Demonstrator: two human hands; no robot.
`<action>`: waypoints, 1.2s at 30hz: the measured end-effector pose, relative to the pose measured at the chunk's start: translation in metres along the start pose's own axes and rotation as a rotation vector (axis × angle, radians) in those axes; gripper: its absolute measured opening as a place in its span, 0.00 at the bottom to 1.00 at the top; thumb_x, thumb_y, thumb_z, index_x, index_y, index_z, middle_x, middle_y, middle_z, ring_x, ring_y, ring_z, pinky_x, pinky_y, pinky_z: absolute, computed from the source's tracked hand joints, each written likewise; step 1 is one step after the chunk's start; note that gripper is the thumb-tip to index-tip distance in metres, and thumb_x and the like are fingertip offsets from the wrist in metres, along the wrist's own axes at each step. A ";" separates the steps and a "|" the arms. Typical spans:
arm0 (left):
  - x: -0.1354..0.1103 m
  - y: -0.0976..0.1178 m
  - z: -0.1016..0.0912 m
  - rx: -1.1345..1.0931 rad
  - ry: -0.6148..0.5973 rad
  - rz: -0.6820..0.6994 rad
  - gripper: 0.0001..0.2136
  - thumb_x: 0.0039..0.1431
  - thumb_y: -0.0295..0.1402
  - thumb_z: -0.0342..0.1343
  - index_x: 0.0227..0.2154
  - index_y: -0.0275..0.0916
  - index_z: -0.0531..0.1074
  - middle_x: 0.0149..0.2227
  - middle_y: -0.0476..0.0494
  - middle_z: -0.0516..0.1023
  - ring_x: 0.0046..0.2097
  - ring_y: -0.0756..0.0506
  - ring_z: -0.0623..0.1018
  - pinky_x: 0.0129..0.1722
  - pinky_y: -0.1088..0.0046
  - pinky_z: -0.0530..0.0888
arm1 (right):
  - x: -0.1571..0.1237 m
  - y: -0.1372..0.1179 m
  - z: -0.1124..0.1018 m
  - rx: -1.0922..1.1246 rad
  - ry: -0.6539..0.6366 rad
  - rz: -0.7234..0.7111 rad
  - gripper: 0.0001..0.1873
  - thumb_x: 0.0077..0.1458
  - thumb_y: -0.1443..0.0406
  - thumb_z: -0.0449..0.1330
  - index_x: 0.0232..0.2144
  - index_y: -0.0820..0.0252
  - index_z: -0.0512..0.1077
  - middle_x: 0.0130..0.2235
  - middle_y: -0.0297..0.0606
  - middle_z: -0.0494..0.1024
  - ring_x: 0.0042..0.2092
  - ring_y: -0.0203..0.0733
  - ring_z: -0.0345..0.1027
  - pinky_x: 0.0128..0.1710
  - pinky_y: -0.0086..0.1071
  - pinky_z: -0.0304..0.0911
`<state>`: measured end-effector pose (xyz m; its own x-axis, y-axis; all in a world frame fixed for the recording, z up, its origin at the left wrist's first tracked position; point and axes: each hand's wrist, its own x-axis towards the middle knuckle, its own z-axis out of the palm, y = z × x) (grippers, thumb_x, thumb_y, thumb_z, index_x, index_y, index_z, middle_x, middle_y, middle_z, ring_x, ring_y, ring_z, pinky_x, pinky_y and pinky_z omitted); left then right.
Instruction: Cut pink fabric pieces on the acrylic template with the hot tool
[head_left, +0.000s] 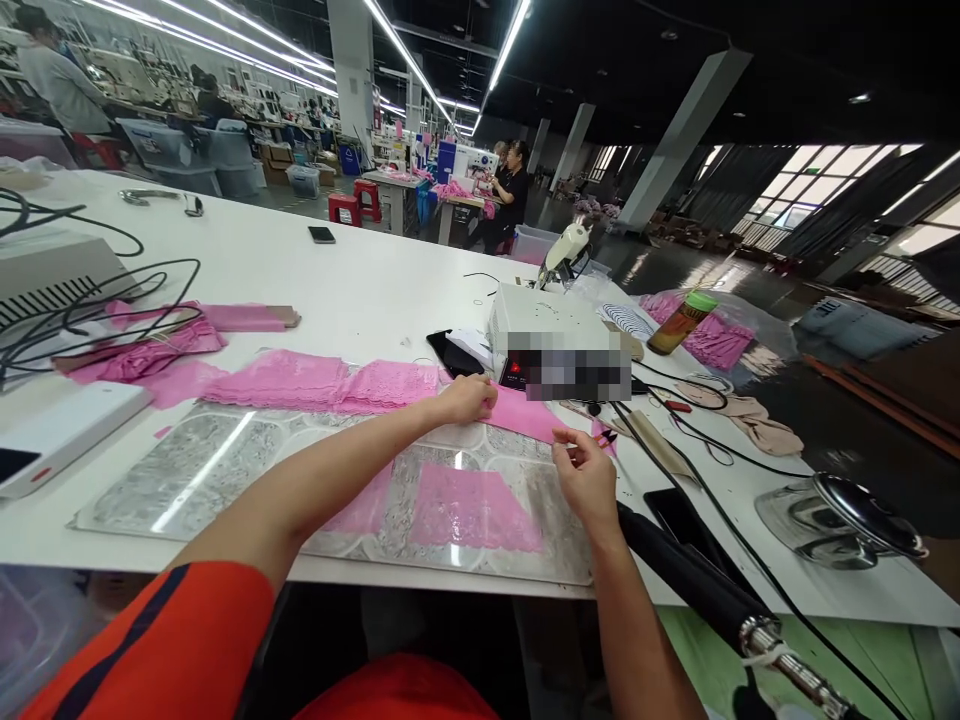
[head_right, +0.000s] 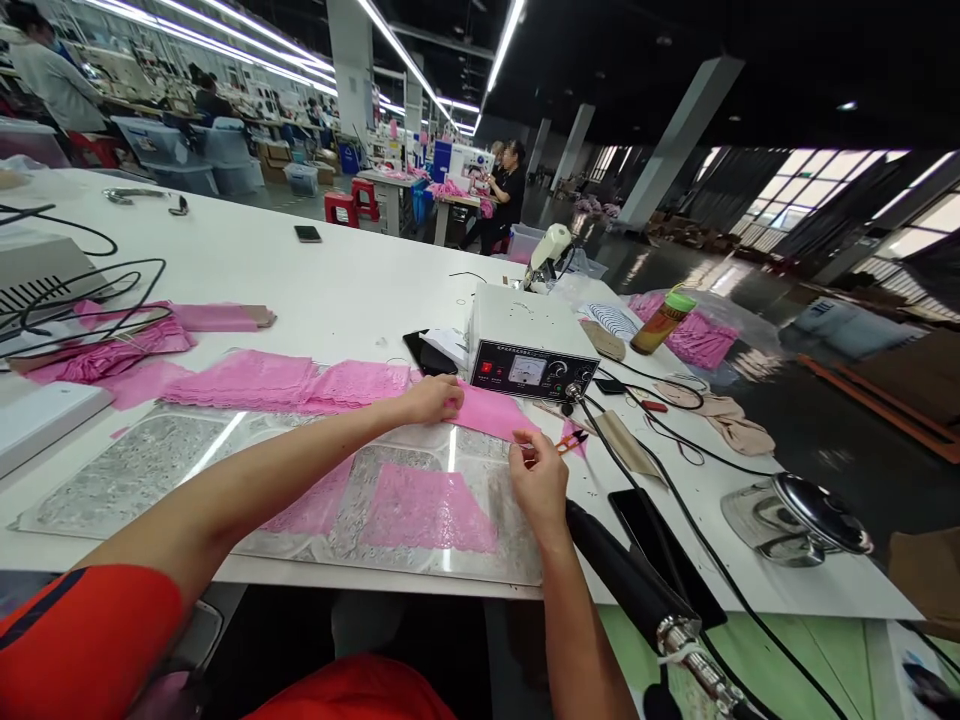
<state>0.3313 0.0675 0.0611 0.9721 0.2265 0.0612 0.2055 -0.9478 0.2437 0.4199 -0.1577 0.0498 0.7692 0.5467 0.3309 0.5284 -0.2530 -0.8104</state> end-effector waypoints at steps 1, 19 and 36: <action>0.001 -0.001 0.000 -0.002 -0.008 0.000 0.15 0.65 0.38 0.55 0.50 0.36 0.69 0.51 0.39 0.72 0.49 0.43 0.75 0.48 0.58 0.75 | 0.003 -0.001 -0.001 0.002 -0.001 -0.002 0.18 0.48 0.56 0.56 0.36 0.61 0.76 0.36 0.43 0.81 0.27 0.39 0.69 0.31 0.35 0.66; 0.019 -0.019 -0.009 -0.129 -0.033 0.048 0.16 0.65 0.38 0.55 0.51 0.36 0.69 0.51 0.39 0.72 0.48 0.42 0.76 0.47 0.59 0.76 | 0.020 -0.010 0.048 -0.367 -0.122 -0.258 0.14 0.52 0.63 0.56 0.40 0.60 0.74 0.43 0.46 0.77 0.43 0.47 0.68 0.42 0.39 0.63; -0.057 -0.004 -0.052 -0.273 -0.177 0.203 0.05 0.55 0.28 0.59 0.27 0.36 0.79 0.38 0.44 0.77 0.39 0.47 0.76 0.40 0.76 0.69 | -0.019 0.004 0.021 -0.460 -0.121 -0.653 0.09 0.56 0.72 0.54 0.36 0.59 0.73 0.34 0.40 0.75 0.39 0.43 0.66 0.40 0.36 0.60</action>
<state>0.2696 0.0699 0.1069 0.9993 -0.0248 -0.0272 -0.0081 -0.8695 0.4938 0.3999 -0.1520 0.0303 0.2237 0.7739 0.5925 0.9729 -0.1413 -0.1828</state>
